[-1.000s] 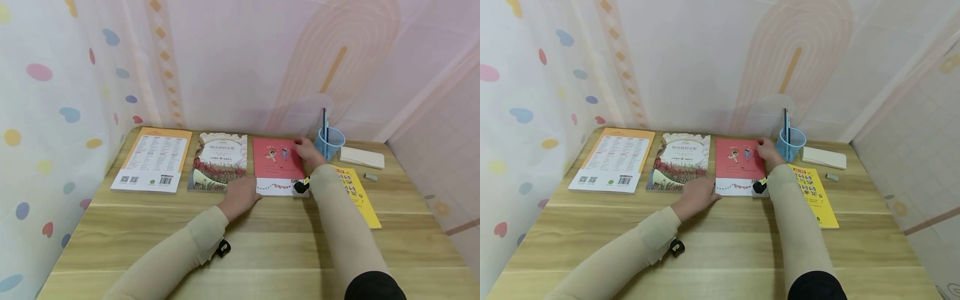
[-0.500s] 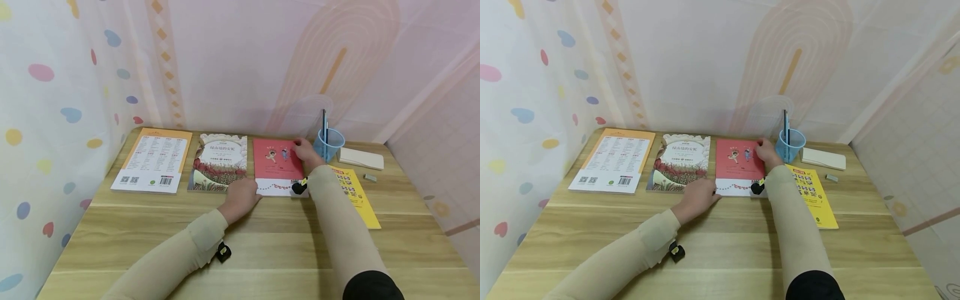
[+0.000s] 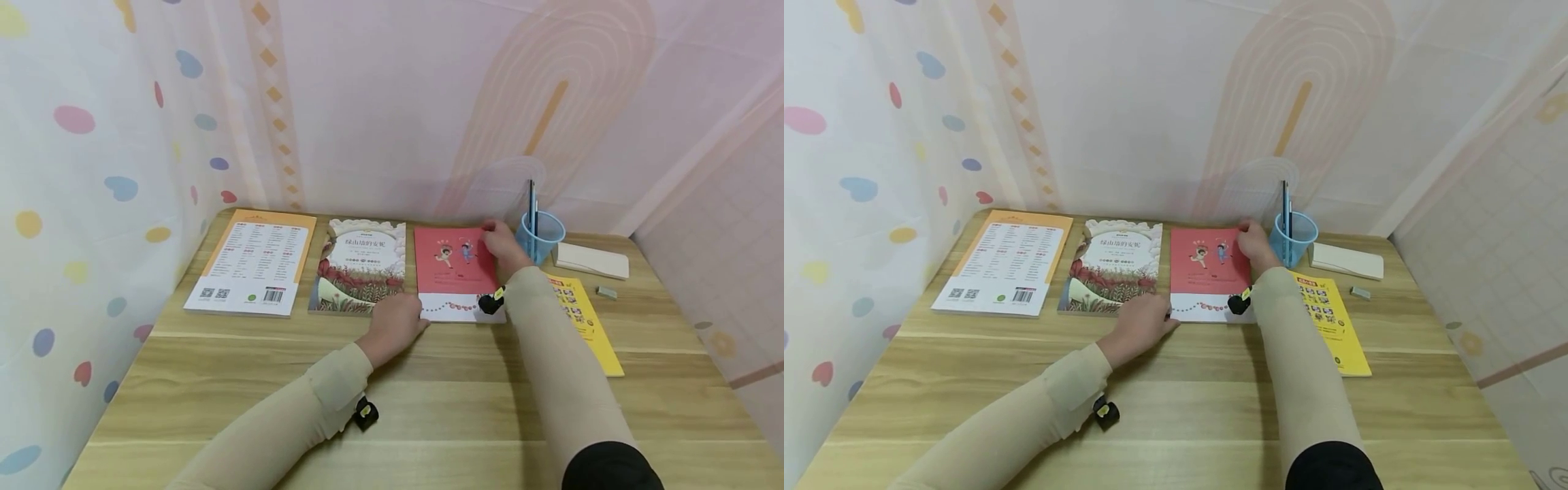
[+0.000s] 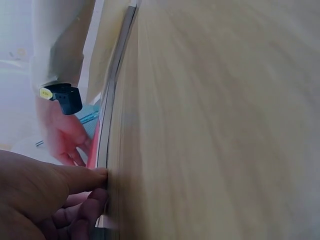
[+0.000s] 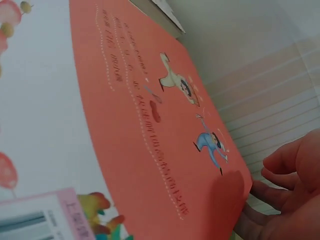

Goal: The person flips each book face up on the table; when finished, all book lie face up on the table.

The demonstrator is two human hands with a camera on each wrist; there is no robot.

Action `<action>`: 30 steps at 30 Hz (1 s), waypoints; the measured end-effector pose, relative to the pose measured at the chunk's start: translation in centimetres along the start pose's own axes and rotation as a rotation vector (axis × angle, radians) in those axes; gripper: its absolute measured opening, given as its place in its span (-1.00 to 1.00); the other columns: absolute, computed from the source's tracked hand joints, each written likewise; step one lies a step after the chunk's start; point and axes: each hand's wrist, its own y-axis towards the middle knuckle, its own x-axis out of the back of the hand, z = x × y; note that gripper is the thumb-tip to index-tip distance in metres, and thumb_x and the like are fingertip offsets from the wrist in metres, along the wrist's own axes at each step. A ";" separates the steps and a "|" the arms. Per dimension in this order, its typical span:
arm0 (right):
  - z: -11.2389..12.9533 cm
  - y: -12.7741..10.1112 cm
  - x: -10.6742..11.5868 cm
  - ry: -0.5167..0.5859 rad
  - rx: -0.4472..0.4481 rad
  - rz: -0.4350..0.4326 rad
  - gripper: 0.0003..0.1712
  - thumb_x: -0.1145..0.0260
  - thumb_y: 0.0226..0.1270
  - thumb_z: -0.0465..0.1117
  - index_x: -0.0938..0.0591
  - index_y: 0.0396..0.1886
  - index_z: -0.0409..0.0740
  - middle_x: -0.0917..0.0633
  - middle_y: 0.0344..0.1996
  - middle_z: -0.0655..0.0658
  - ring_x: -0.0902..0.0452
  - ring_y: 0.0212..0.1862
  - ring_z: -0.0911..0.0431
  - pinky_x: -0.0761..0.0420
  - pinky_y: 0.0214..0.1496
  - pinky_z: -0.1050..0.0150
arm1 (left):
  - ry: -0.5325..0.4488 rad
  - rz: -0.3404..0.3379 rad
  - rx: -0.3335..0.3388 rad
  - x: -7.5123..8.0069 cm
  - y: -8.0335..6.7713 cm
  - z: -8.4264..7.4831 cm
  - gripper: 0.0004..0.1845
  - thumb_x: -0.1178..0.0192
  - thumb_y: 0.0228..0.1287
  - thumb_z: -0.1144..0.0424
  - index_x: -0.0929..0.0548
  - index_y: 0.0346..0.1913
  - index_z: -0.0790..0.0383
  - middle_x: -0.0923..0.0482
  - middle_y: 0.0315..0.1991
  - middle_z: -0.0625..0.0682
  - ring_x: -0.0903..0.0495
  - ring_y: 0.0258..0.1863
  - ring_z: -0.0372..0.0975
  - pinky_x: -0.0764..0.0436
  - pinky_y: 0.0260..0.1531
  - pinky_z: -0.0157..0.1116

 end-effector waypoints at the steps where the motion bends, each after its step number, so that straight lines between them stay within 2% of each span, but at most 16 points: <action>1: 0.1 0.0 0.0 0.000 -0.001 0.001 -0.41 0.00 0.62 -0.27 -0.18 0.56 -0.14 -0.30 0.42 -0.25 -0.24 0.35 -0.16 -0.40 0.41 -0.07 | -0.004 -0.001 0.002 0.0 0.0 0.0 -0.43 -0.41 0.29 0.02 -0.36 -0.77 0.05 -0.36 -0.75 -0.12 -0.28 -0.71 -0.29 -0.36 -0.78 -0.32; 5: 0.2 0.1 0.1 -0.037 0.016 0.003 -0.43 0.03 0.64 -0.25 -0.18 0.56 -0.18 -0.29 0.42 -0.28 -0.24 0.35 -0.18 -0.42 0.40 -0.07 | -0.021 -0.003 0.001 -0.1 -0.1 0.2 -0.44 -0.42 0.28 0.03 -0.37 -0.77 0.05 -0.38 -0.74 -0.12 -0.30 -0.70 -0.28 -0.37 -0.77 -0.32; 13: 0.3 0.7 0.9 -0.101 0.044 -0.051 -0.45 0.09 0.65 -0.30 -0.24 0.55 -0.29 -0.31 0.43 -0.33 -0.25 0.34 -0.19 -0.39 0.43 -0.04 | -0.051 0.006 -0.008 -0.3 -0.2 0.4 -0.42 -0.42 0.28 0.02 -0.33 -0.78 0.02 -0.31 -0.77 -0.15 -0.23 -0.72 -0.32 -0.31 -0.79 -0.36; 19: 0.4 1.1 1.3 -0.158 0.041 -0.085 -0.53 0.05 0.66 -0.24 -0.45 0.42 -0.32 -0.49 0.25 -0.33 -0.42 0.14 -0.11 -0.55 0.23 0.07 | -0.065 -0.005 -0.019 -0.3 -0.2 0.6 -0.41 -0.42 0.28 0.03 -0.31 -0.78 0.01 -0.24 -0.79 -0.18 -0.17 -0.72 -0.34 -0.23 -0.79 -0.40; 21: 0.3 1.1 1.4 -0.154 0.037 -0.089 -0.54 0.05 0.67 -0.21 -0.48 0.38 -0.33 -0.51 0.20 -0.32 -0.44 0.10 -0.09 -0.56 0.17 0.09 | -0.075 -0.004 -0.022 -0.3 -0.2 0.6 -0.40 -0.42 0.28 0.03 -0.28 -0.77 0.00 -0.20 -0.79 -0.18 -0.15 -0.72 -0.34 -0.20 -0.79 -0.41; 30: 0.6 1.2 1.4 -0.041 0.005 -0.054 -0.55 0.07 0.68 -0.22 -0.46 0.39 -0.29 -0.47 0.25 -0.31 -0.45 0.11 -0.08 -0.56 0.24 0.06 | -0.084 0.018 -0.001 -0.2 -0.1 0.6 -0.41 -0.42 0.28 0.01 -0.30 -0.76 0.02 -0.20 -0.77 -0.16 -0.14 -0.71 -0.33 -0.15 -0.78 -0.42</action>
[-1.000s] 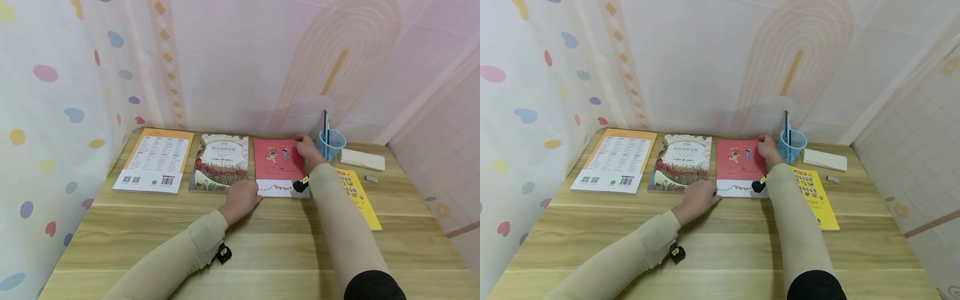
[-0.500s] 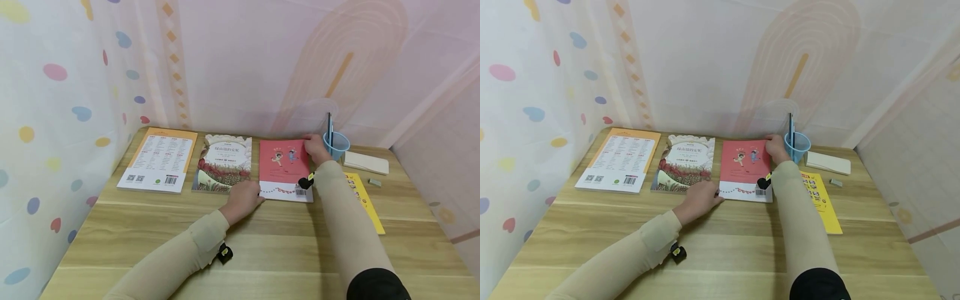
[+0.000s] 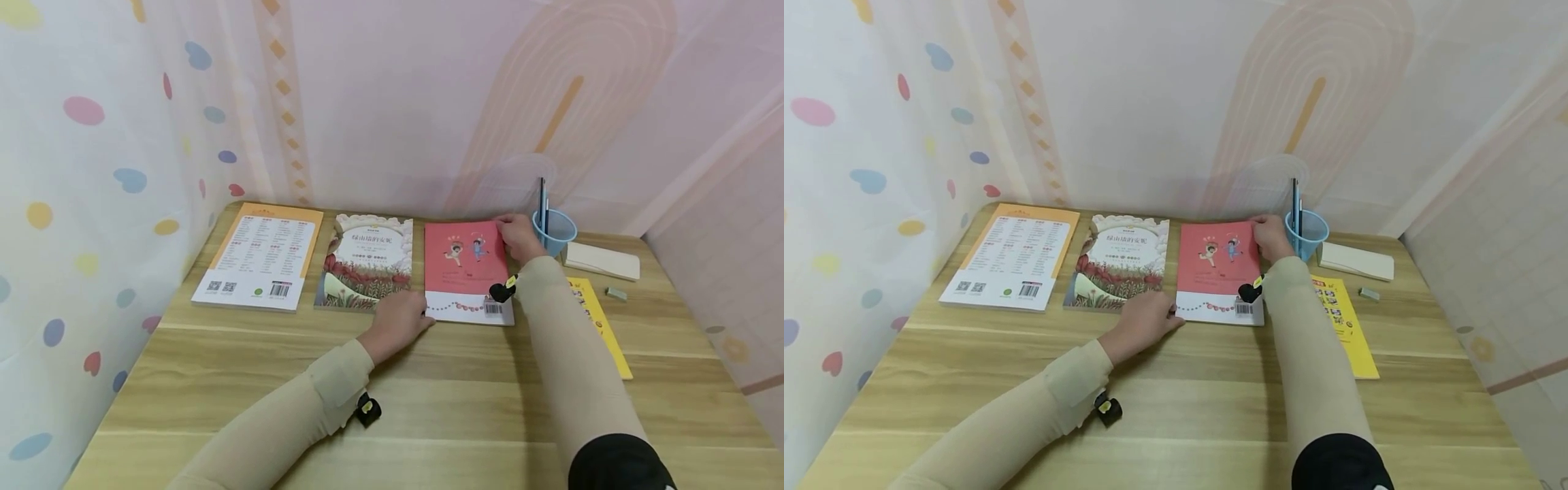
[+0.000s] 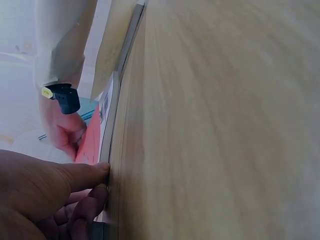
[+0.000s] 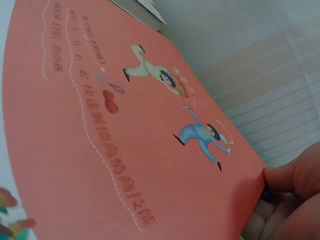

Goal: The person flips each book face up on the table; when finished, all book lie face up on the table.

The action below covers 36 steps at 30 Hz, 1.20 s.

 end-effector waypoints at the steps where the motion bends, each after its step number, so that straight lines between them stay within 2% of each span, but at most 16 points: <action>1: 0.1 -0.1 0.0 0.010 0.000 0.002 -0.55 0.07 0.69 -0.22 -0.46 0.40 -0.29 -0.48 0.25 -0.31 -0.47 0.10 -0.07 -0.57 0.23 0.07 | -0.003 0.001 0.000 0.0 0.0 0.0 -0.41 -0.42 0.28 0.01 -0.30 -0.75 0.01 -0.20 -0.76 -0.16 -0.14 -0.71 -0.33 -0.15 -0.78 -0.42; 5: 0.2 -0.1 0.1 0.031 0.003 -0.004 -0.56 0.06 0.68 -0.22 -0.47 0.38 -0.28 -0.48 0.23 -0.30 -0.48 0.07 -0.04 -0.58 0.17 0.12 | -0.014 -0.003 0.003 -0.1 0.0 0.0 -0.41 -0.42 0.28 0.01 -0.30 -0.75 0.01 -0.20 -0.76 -0.16 -0.14 -0.70 -0.32 -0.16 -0.77 -0.41; 12: 0.0 0.0 0.0 -0.015 0.005 -0.073 -0.60 0.04 0.68 -0.23 -0.51 0.31 -0.28 -0.49 0.18 -0.26 -0.44 0.03 -0.01 -0.57 0.06 0.19 | -0.009 -0.036 0.019 -0.4 -0.1 -0.2 -0.47 -0.40 0.29 0.03 -0.35 -0.71 0.04 -0.27 -0.75 -0.14 -0.24 -0.72 -0.30 -0.28 -0.79 -0.38; 14: 0.0 0.1 -0.1 -0.015 0.002 -0.093 -0.61 0.05 0.68 -0.24 -0.51 0.30 -0.30 -0.48 0.18 -0.27 -0.42 0.05 -0.01 -0.56 0.08 0.17 | -0.034 -0.016 0.031 -0.3 -0.2 -0.2 -0.52 -0.38 0.31 0.04 -0.39 -0.67 0.05 -0.32 -0.73 -0.13 -0.30 -0.70 -0.28 -0.33 -0.77 -0.36; 17: 0.1 0.2 -0.3 0.008 -0.007 -0.114 -0.61 0.08 0.68 -0.25 -0.50 0.30 -0.31 -0.47 0.20 -0.27 -0.40 0.08 -0.02 -0.55 0.14 0.15 | -0.129 0.048 0.060 0.2 -0.3 -0.1 -0.63 -0.29 0.34 0.06 -0.45 -0.57 0.06 -0.39 -0.65 -0.11 -0.39 -0.63 -0.25 -0.40 -0.67 -0.32; 20: 0.1 0.2 -0.5 0.051 -0.019 -0.125 -0.60 0.09 0.68 -0.26 -0.49 0.31 -0.31 -0.45 0.22 -0.27 -0.38 0.11 -0.03 -0.54 0.19 0.12 | -0.280 0.144 0.092 0.9 -0.5 0.0 -0.71 -0.19 0.39 0.08 -0.50 -0.48 0.11 -0.42 -0.61 -0.07 -0.40 -0.60 -0.23 -0.42 -0.57 -0.29; 23: 0.1 0.1 -0.6 0.100 -0.036 -0.132 -0.60 0.09 0.69 -0.25 -0.49 0.31 -0.29 -0.45 0.23 -0.26 -0.38 0.12 -0.03 -0.54 0.22 0.12 | -0.577 0.297 0.132 1.5 -0.9 0.1 -0.80 -0.12 0.47 0.14 -0.58 -0.20 0.23 -0.55 -0.57 0.04 -0.49 -0.64 -0.22 -0.58 -0.53 -0.26; 25: 0.1 0.0 -0.7 0.131 -0.048 -0.136 -0.60 0.08 0.69 -0.24 -0.50 0.31 -0.27 -0.45 0.23 -0.24 -0.38 0.13 -0.03 -0.54 0.23 0.12 | -0.788 0.400 0.193 1.7 -1.2 0.1 -0.69 -0.09 0.52 0.18 -0.51 0.13 0.33 -0.65 -0.50 0.14 -0.58 -0.66 -0.21 -0.64 -0.57 -0.27; 27: 0.0 0.0 -0.8 0.153 -0.052 -0.136 -0.60 0.08 0.69 -0.24 -0.50 0.32 -0.27 -0.44 0.24 -0.23 -0.38 0.14 -0.02 -0.55 0.24 0.13 | -0.973 0.478 0.274 1.8 -1.5 0.2 -0.47 -0.06 0.55 0.21 -0.25 0.44 0.34 -0.71 -0.42 0.22 -0.64 -0.66 -0.18 -0.64 -0.65 -0.30; 28: -0.1 -0.1 -0.8 0.162 -0.055 -0.135 -0.60 0.08 0.69 -0.24 -0.50 0.32 -0.26 -0.44 0.24 -0.23 -0.38 0.14 -0.02 -0.55 0.25 0.13 | -1.029 0.498 0.306 1.9 -1.5 0.2 -0.40 -0.04 0.56 0.21 -0.14 0.51 0.32 -0.72 -0.39 0.23 -0.65 -0.64 -0.18 -0.63 -0.66 -0.32; 31: -0.2 -0.1 -0.8 0.198 -0.068 -0.119 -0.59 0.08 0.69 -0.23 -0.49 0.35 -0.25 -0.44 0.26 -0.22 -0.39 0.15 -0.02 -0.54 0.27 0.12 | -1.130 0.527 0.353 2.1 -1.7 0.4 -0.33 0.00 0.58 0.19 0.01 0.58 0.25 -0.76 -0.32 0.21 -0.67 -0.60 -0.23 -0.58 -0.67 -0.40; 34: -0.4 0.0 -0.7 0.224 -0.092 -0.098 -0.56 0.12 0.70 -0.23 -0.46 0.39 -0.23 -0.44 0.28 -0.21 -0.40 0.17 -0.02 -0.53 0.29 0.12 | -1.213 0.557 0.375 2.3 -1.7 0.6 -0.41 0.02 0.58 0.20 -0.09 0.54 0.22 -0.77 -0.30 0.19 -0.64 -0.60 -0.27 -0.60 -0.63 -0.41; 36: -0.5 0.2 -0.7 0.238 -0.110 -0.088 -0.55 0.13 0.70 -0.22 -0.45 0.41 -0.22 -0.44 0.29 -0.21 -0.39 0.18 -0.01 -0.53 0.30 0.13 | -1.255 0.566 0.385 2.4 -1.7 0.8 -0.40 0.03 0.58 0.22 -0.07 0.55 0.23 -0.77 -0.31 0.16 -0.62 -0.60 -0.29 -0.61 -0.61 -0.41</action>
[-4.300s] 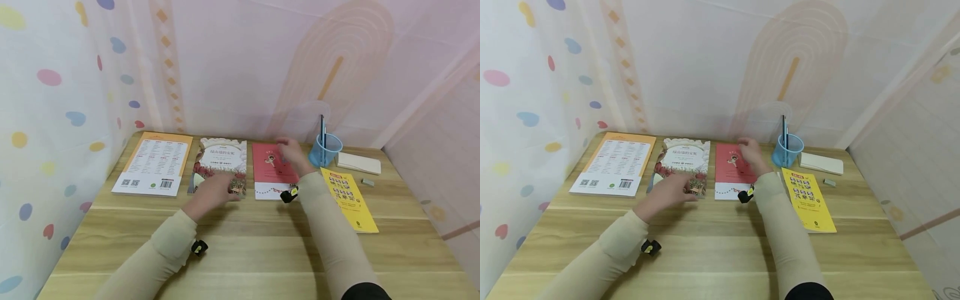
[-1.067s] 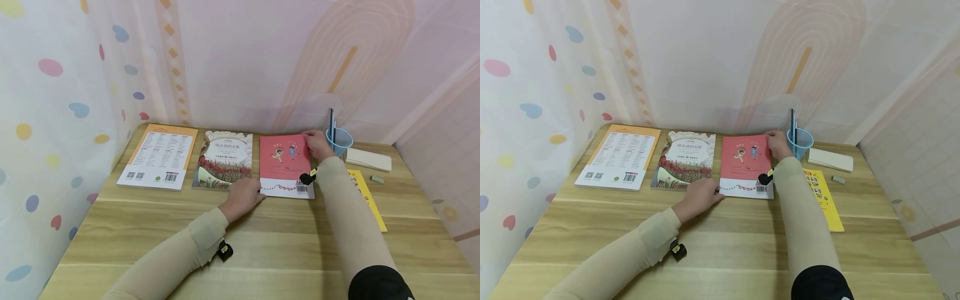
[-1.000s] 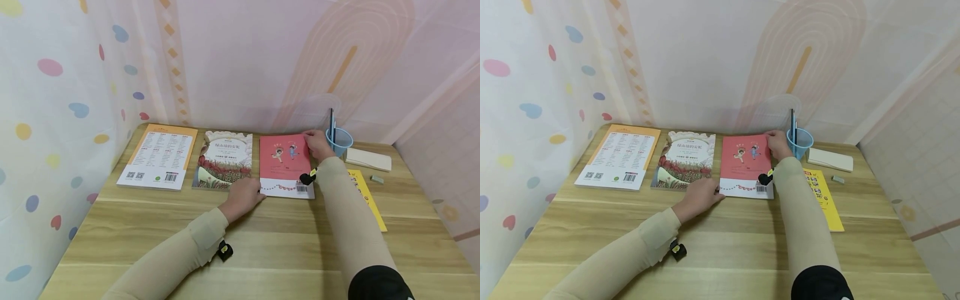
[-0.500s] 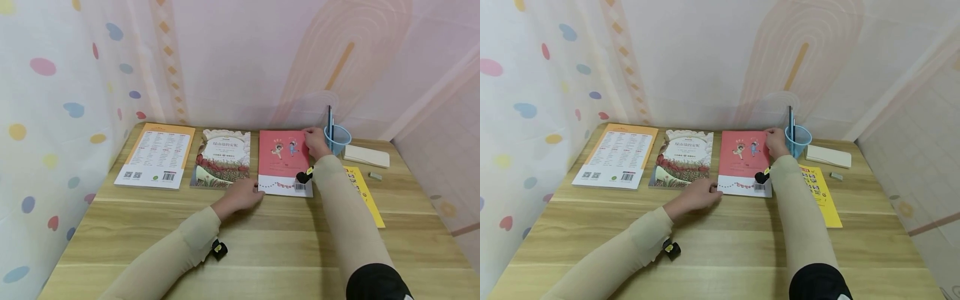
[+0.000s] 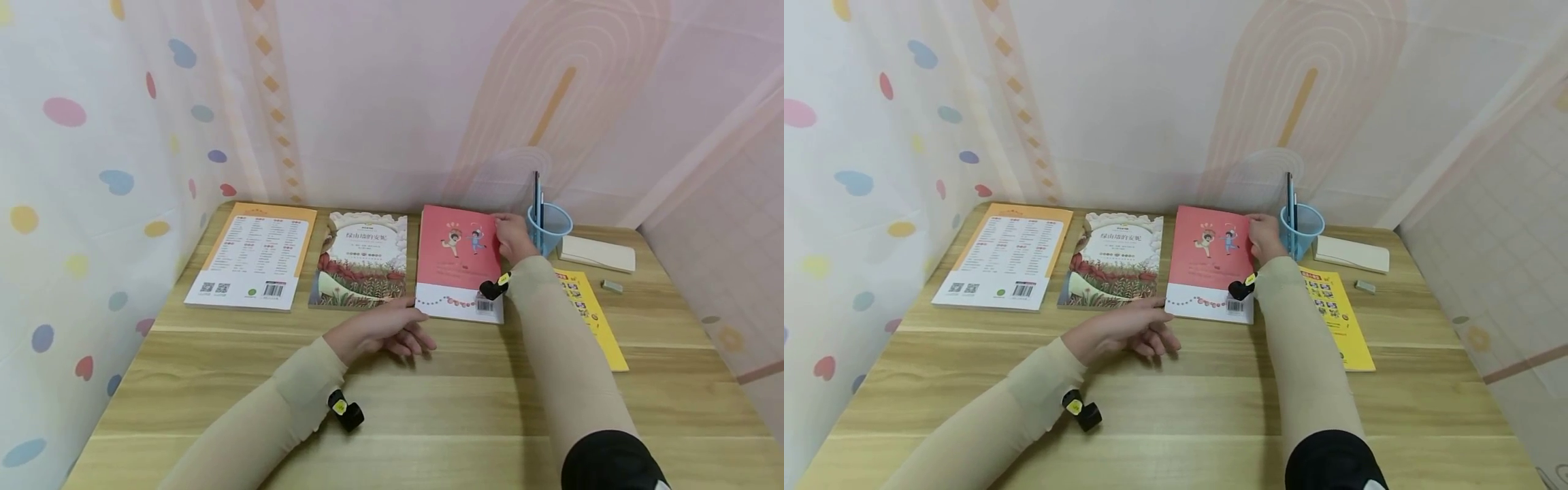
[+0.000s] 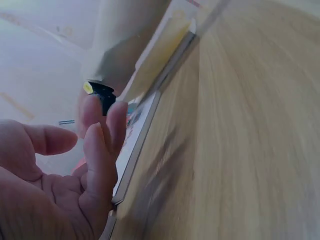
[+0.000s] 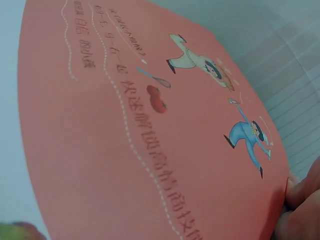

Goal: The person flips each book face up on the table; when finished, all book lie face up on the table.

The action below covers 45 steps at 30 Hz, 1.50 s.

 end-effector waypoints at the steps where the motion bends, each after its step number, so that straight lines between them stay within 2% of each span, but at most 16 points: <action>1: -0.1 0.1 0.0 0.008 -0.011 0.002 -0.55 0.14 0.70 -0.22 -0.45 0.41 -0.21 -0.44 0.29 -0.20 -0.39 0.19 -0.01 -0.53 0.31 0.14 | -0.022 0.001 0.006 0.1 0.0 0.0 -0.40 0.03 0.57 0.23 -0.08 0.54 0.24 -0.76 -0.32 0.15 -0.60 -0.61 -0.30 -0.61 -0.61 -0.42; 4: -0.2 0.2 -0.1 0.031 -0.034 0.010 -0.54 0.13 0.71 -0.19 -0.44 0.43 -0.19 -0.44 0.30 -0.18 -0.38 0.21 0.00 -0.51 0.32 0.16 | -0.070 -0.012 0.008 0.3 -0.1 -0.2 -0.48 0.03 0.55 0.24 -0.18 0.45 0.29 -0.73 -0.37 0.10 -0.57 -0.60 -0.30 -0.59 -0.60 -0.43; 7: -0.3 0.3 -0.1 0.050 -0.037 0.016 -0.53 0.13 0.71 -0.17 -0.43 0.44 -0.18 -0.44 0.29 -0.17 -0.37 0.21 0.00 -0.50 0.33 0.16 | -0.116 -0.035 0.004 0.5 -0.1 -0.4 -0.74 0.01 0.52 0.25 -0.41 0.11 0.33 -0.66 -0.44 0.04 -0.53 -0.60 -0.30 -0.58 -0.59 -0.43; 9: -0.3 0.3 -0.2 0.049 -0.029 0.014 -0.53 0.13 0.71 -0.17 -0.43 0.43 -0.19 -0.44 0.29 -0.18 -0.38 0.21 0.00 -0.49 0.34 0.15 | -0.151 -0.040 -0.004 0.7 0.1 -0.4 -0.84 0.00 0.52 0.25 -0.47 -0.13 0.31 -0.61 -0.50 0.00 -0.51 -0.62 -0.31 -0.57 -0.61 -0.43; 12: -0.4 0.3 -0.1 0.043 -0.021 0.003 -0.54 0.13 0.71 -0.18 -0.44 0.42 -0.20 -0.44 0.28 -0.19 -0.40 0.19 -0.01 -0.50 0.33 0.13 | -0.226 -0.036 -0.017 0.9 0.4 -0.4 -0.76 0.00 0.52 0.26 -0.52 -0.37 0.24 -0.55 -0.57 -0.07 -0.47 -0.65 -0.33 -0.53 -0.62 -0.43; 15: -0.5 0.3 0.0 0.040 -0.029 -0.004 -0.55 0.11 0.70 -0.17 -0.44 0.41 -0.19 -0.46 0.27 -0.19 -0.43 0.18 -0.02 -0.52 0.32 0.11 | -0.298 -0.020 -0.022 1.0 0.7 -0.3 -0.73 0.00 0.52 0.28 -0.47 -0.44 0.18 -0.45 -0.62 -0.12 -0.39 -0.68 -0.35 -0.45 -0.64 -0.45; 19: -0.6 0.4 0.0 0.044 -0.041 -0.007 -0.56 0.09 0.70 -0.18 -0.44 0.41 -0.18 -0.47 0.28 -0.19 -0.45 0.19 -0.01 -0.53 0.32 0.10 | -0.305 -0.016 -0.011 1.0 1.1 0.1 -0.83 -0.02 0.51 0.28 -0.49 -0.30 0.22 -0.32 -0.63 -0.13 -0.28 -0.66 -0.36 -0.33 -0.63 -0.47; 21: -0.6 0.4 0.0 0.045 -0.037 -0.007 -0.56 0.08 0.70 -0.18 -0.44 0.41 -0.19 -0.46 0.29 -0.19 -0.43 0.20 -0.02 -0.52 0.32 0.10 | -0.278 -0.033 -0.012 1.0 1.2 0.3 -0.84 -0.02 0.52 0.26 -0.54 -0.13 0.31 -0.39 -0.57 -0.11 -0.33 -0.61 -0.34 -0.36 -0.61 -0.46; 23: -0.5 0.3 0.1 0.041 -0.032 -0.006 -0.57 0.08 0.70 -0.19 -0.43 0.40 -0.20 -0.44 0.30 -0.19 -0.41 0.21 -0.02 -0.52 0.33 0.09 | -0.252 -0.048 -0.014 1.0 1.2 0.4 -0.71 -0.01 0.55 0.23 -0.53 0.09 0.38 -0.56 -0.42 -0.04 -0.50 -0.49 -0.30 -0.50 -0.53 -0.43; 25: -0.5 0.3 0.1 0.029 -0.029 -0.006 -0.57 0.08 0.69 -0.19 -0.43 0.40 -0.20 -0.43 0.30 -0.19 -0.39 0.22 -0.02 -0.52 0.32 0.10 | -0.236 -0.053 -0.019 1.0 1.3 0.5 -0.62 0.03 0.58 0.20 -0.48 0.24 0.41 -0.69 -0.15 0.10 -0.66 -0.26 -0.18 -0.65 -0.36 -0.35; 27: -0.5 0.2 0.0 0.029 -0.017 -0.004 -0.57 0.09 0.69 -0.20 -0.43 0.40 -0.20 -0.42 0.31 -0.19 -0.38 0.22 -0.01 -0.52 0.32 0.11 | -0.259 -0.035 -0.029 0.9 1.4 0.6 -0.56 0.09 0.62 0.20 -0.37 0.35 0.43 -0.63 0.11 0.27 -0.68 0.01 -0.01 -0.71 -0.11 -0.22; 29: -0.4 0.2 0.0 0.029 0.003 -0.008 -0.57 0.09 0.69 -0.21 -0.43 0.39 -0.22 -0.43 0.30 -0.19 -0.39 0.21 -0.01 -0.53 0.30 0.13 | -0.300 -0.020 -0.047 0.8 1.6 0.7 -0.52 0.16 0.65 0.21 -0.26 0.43 0.45 -0.50 0.27 0.38 -0.57 0.22 0.12 -0.64 0.11 -0.10; 32: -0.3 0.3 -0.1 0.037 0.043 -0.014 -0.57 0.11 0.69 -0.23 -0.45 0.38 -0.25 -0.44 0.28 -0.20 -0.40 0.18 0.01 -0.54 0.27 0.16 | -0.372 -0.017 -0.076 0.6 1.8 0.8 -0.49 0.21 0.65 0.25 -0.15 0.48 0.48 -0.37 0.35 0.45 -0.40 0.37 0.18 -0.48 0.30 -0.01; 35: -0.2 0.4 0.0 0.030 0.061 -0.018 -0.57 0.12 0.70 -0.22 -0.46 0.37 -0.25 -0.45 0.26 -0.20 -0.41 0.15 0.01 -0.56 0.24 0.17 | -0.392 -0.029 -0.088 0.5 2.1 0.9 -0.50 0.22 0.64 0.26 -0.19 0.46 0.48 -0.38 0.35 0.45 -0.38 0.38 0.18 -0.43 0.34 0.01; 39: -0.2 0.3 0.0 0.036 0.059 -0.007 -0.58 0.10 0.70 -0.20 -0.47 0.36 -0.22 -0.45 0.24 -0.18 -0.42 0.14 0.02 -0.56 0.24 0.19 | -0.401 -0.055 -0.086 0.4 2.5 1.1 -0.55 0.21 0.65 0.25 -0.31 0.41 0.45 -0.46 0.28 0.43 -0.49 0.31 0.15 -0.49 0.29 0.02; 45: 0.2 0.1 -0.1 0.020 0.093 0.007 -0.59 0.10 0.70 -0.21 -0.48 0.33 -0.24 -0.46 0.21 -0.18 -0.43 0.10 0.04 -0.58 0.18 0.21 | -0.402 -0.151 -0.092 0.1 3.0 1.4 -0.63 0.06 0.63 0.23 -0.43 0.29 0.40 -0.63 0.10 0.37 -0.74 -0.05 -0.07 -0.69 0.01 -0.15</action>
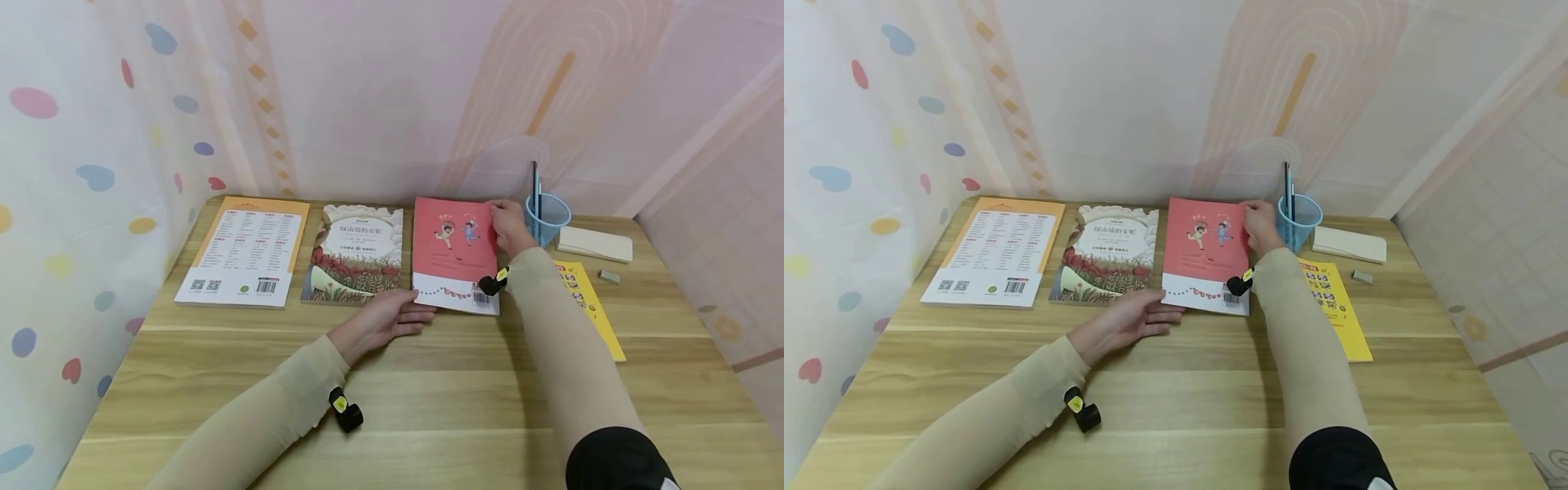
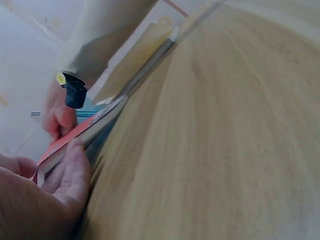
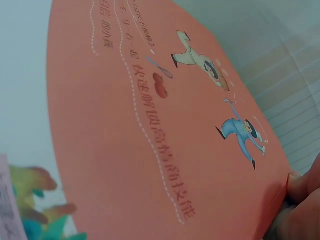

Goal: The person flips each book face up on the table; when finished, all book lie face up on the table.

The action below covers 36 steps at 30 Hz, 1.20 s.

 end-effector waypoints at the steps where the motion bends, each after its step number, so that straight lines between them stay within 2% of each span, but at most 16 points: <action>1: 0.1 -0.1 0.0 -0.010 0.008 0.000 -0.59 0.10 0.70 -0.21 -0.49 0.32 -0.25 -0.46 0.19 -0.18 -0.43 0.08 0.04 -0.58 0.15 0.21 | 0.006 -0.012 -0.007 0.0 0.0 0.1 -0.63 0.03 0.62 0.23 -0.43 0.28 0.41 -0.66 0.06 0.35 -0.75 -0.10 -0.11 -0.71 -0.06 -0.18; 3: 0.4 -0.2 0.1 -0.029 0.022 0.000 -0.59 0.12 0.70 -0.22 -0.49 0.31 -0.27 -0.46 0.17 -0.19 -0.44 0.04 0.05 -0.59 0.09 0.22 | 0.016 -0.033 -0.015 -0.1 0.1 0.2 -0.61 -0.02 0.60 0.22 -0.41 0.30 0.41 -0.70 0.00 0.30 -0.75 -0.17 -0.16 -0.72 -0.17 -0.24; 6: 0.8 -0.4 0.2 -0.047 0.037 0.014 -0.59 0.11 0.70 -0.23 -0.48 0.32 -0.28 -0.47 0.17 -0.20 -0.45 0.00 0.06 -0.58 0.04 0.22 | 0.034 -0.050 -0.027 -0.1 0.2 0.3 -0.48 -0.04 0.59 0.22 -0.27 0.44 0.42 -0.73 -0.05 0.25 -0.76 -0.20 -0.19 -0.73 -0.24 -0.29; 9: 1.3 -0.6 0.5 -0.065 0.043 0.042 -0.57 0.10 0.70 -0.21 -0.46 0.37 -0.26 -0.47 0.21 -0.21 -0.46 0.02 0.05 -0.59 0.08 0.20 | 0.034 -0.073 -0.037 -0.2 0.2 0.4 -0.42 -0.08 0.57 0.26 -0.21 0.49 0.42 -0.73 -0.07 0.24 -0.76 -0.21 -0.18 -0.73 -0.27 -0.31; 11: 1.7 -0.8 0.6 -0.085 0.041 0.069 -0.55 0.10 0.70 -0.19 -0.44 0.42 -0.22 -0.46 0.24 -0.21 -0.47 0.05 0.02 -0.59 0.14 0.16 | 0.029 -0.083 -0.053 -0.3 0.2 0.5 -0.51 -0.10 0.54 0.31 -0.32 0.40 0.45 -0.72 -0.07 0.23 -0.76 -0.20 -0.16 -0.73 -0.27 -0.31; 14: 2.2 -1.2 0.8 -0.094 0.029 0.105 -0.53 0.10 0.70 -0.18 -0.41 0.46 -0.17 -0.45 0.26 -0.20 -0.44 0.12 -0.02 -0.57 0.21 0.10 | 0.004 -0.085 -0.075 -0.5 0.1 0.6 -0.76 -0.12 0.49 0.41 -0.50 0.11 0.45 -0.68 -0.05 0.23 -0.77 -0.16 -0.11 -0.74 -0.20 -0.30; 16: 2.5 -1.4 0.9 -0.092 0.026 0.123 -0.53 0.09 0.70 -0.18 -0.41 0.46 -0.15 -0.44 0.27 -0.19 -0.43 0.15 -0.03 -0.56 0.23 0.09 | -0.016 -0.078 -0.086 -0.6 0.1 0.6 -0.89 -0.12 0.48 0.44 -0.53 -0.04 0.42 -0.66 -0.04 0.25 -0.77 -0.14 -0.08 -0.73 -0.15 -0.29; 18: 2.8 -1.7 1.0 -0.096 0.026 0.135 -0.54 0.08 0.69 -0.18 -0.41 0.46 -0.14 -0.44 0.27 -0.18 -0.42 0.15 -0.02 -0.57 0.21 0.10 | -0.026 -0.070 -0.102 -0.5 0.0 0.6 -0.93 -0.11 0.47 0.45 -0.54 -0.09 0.40 -0.66 -0.06 0.27 -0.78 -0.14 -0.07 -0.72 -0.11 -0.28; 24: 3.3 -2.2 1.5 -0.152 0.060 0.160 -0.53 0.06 0.69 -0.19 -0.42 0.46 -0.18 -0.45 0.27 -0.22 -0.47 0.06 0.03 -0.59 0.08 0.18 | -0.009 -0.050 -0.132 0.1 -0.3 0.5 -0.92 -0.09 0.48 0.43 -0.55 -0.12 0.42 -0.71 -0.19 0.22 -0.78 -0.22 -0.14 -0.72 -0.10 -0.30; 29: 3.3 -2.3 2.0 -0.162 0.063 0.165 -0.55 0.02 0.67 -0.22 -0.45 0.43 -0.22 -0.48 0.22 -0.21 -0.50 -0.02 0.06 -0.62 0.01 0.25 | 0.001 -0.056 -0.137 0.5 -0.4 0.7 -0.84 -0.10 0.48 0.44 -0.52 0.01 0.45 -0.69 -0.21 0.16 -0.77 -0.23 -0.16 -0.72 -0.11 -0.31; 31: 3.3 -2.3 2.1 -0.159 0.064 0.169 -0.55 0.01 0.67 -0.22 -0.47 0.41 -0.22 -0.49 0.18 -0.21 -0.52 -0.04 0.06 -0.64 -0.03 0.27 | -0.002 -0.057 -0.143 0.6 -0.4 0.7 -0.85 -0.11 0.48 0.44 -0.51 0.00 0.44 -0.70 -0.23 0.15 -0.77 -0.24 -0.16 -0.72 -0.11 -0.31; 36: 3.0 -2.2 2.5 -0.143 0.058 0.171 -0.55 0.01 0.67 -0.20 -0.47 0.41 -0.21 -0.51 0.16 -0.20 -0.53 -0.04 0.05 -0.63 0.08 0.21 | -0.001 -0.063 -0.147 0.8 -0.4 0.7 -0.94 -0.12 0.48 0.44 -0.50 -0.09 0.38 -0.68 -0.24 0.12 -0.77 -0.24 -0.16 -0.72 -0.11 -0.30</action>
